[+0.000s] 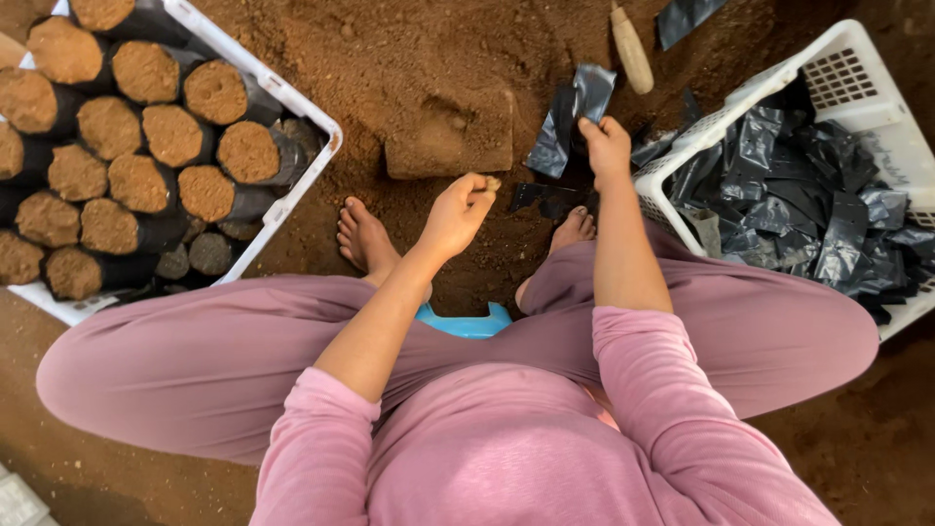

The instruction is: The person fills black plastic nursery bags with soil from a large pile, folds the tops, and places the filled bags into a white crate. The process is repeated continuously.

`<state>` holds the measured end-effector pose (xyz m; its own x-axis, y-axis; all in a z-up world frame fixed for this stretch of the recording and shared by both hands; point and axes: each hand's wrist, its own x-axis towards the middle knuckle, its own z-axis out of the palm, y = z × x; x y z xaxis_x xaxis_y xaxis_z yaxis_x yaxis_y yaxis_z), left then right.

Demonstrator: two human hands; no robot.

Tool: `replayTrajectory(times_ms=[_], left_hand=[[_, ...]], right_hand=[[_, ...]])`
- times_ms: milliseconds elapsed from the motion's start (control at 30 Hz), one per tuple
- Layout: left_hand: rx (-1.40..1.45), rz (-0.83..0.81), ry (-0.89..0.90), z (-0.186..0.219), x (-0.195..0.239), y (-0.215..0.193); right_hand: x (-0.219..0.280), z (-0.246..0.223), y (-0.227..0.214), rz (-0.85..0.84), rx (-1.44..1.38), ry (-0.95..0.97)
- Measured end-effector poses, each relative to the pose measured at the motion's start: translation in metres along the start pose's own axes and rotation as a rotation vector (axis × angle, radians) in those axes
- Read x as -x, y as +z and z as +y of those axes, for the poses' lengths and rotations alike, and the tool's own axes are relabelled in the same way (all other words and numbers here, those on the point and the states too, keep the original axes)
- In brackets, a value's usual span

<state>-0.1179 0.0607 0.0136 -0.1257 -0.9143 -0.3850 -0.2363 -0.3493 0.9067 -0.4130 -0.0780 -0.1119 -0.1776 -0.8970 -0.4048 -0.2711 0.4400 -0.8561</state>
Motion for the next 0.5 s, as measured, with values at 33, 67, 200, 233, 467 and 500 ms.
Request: replayTrajectory(times_ms=[33,67,200,233,467,500], left_hand=[[0.007,-0.015,-0.018,0.003,-0.007,-0.001],[0.043,-0.012,0.0,0.007,-0.016,-0.003],[0.205,0.102,0.063,0.037,-0.05,-0.003],[0.28,0.138,0.134,0.046,-0.058,-0.001],[0.492,0.173,0.173,0.062,-0.044,-0.03],[0.503,0.166,0.205,0.061,-0.038,-0.038]], right_hand=[[0.004,-0.02,0.003,-0.12,-0.18,0.006],[0.01,-0.042,0.004,-0.207,-0.258,0.012],[0.047,-0.139,0.014,-0.429,-0.403,-0.071],[0.06,-0.158,0.019,-0.443,-0.399,-0.118],[0.11,-0.234,0.023,-0.396,-0.439,-0.191],[0.109,-0.238,0.015,-0.419,-0.467,-0.195]])
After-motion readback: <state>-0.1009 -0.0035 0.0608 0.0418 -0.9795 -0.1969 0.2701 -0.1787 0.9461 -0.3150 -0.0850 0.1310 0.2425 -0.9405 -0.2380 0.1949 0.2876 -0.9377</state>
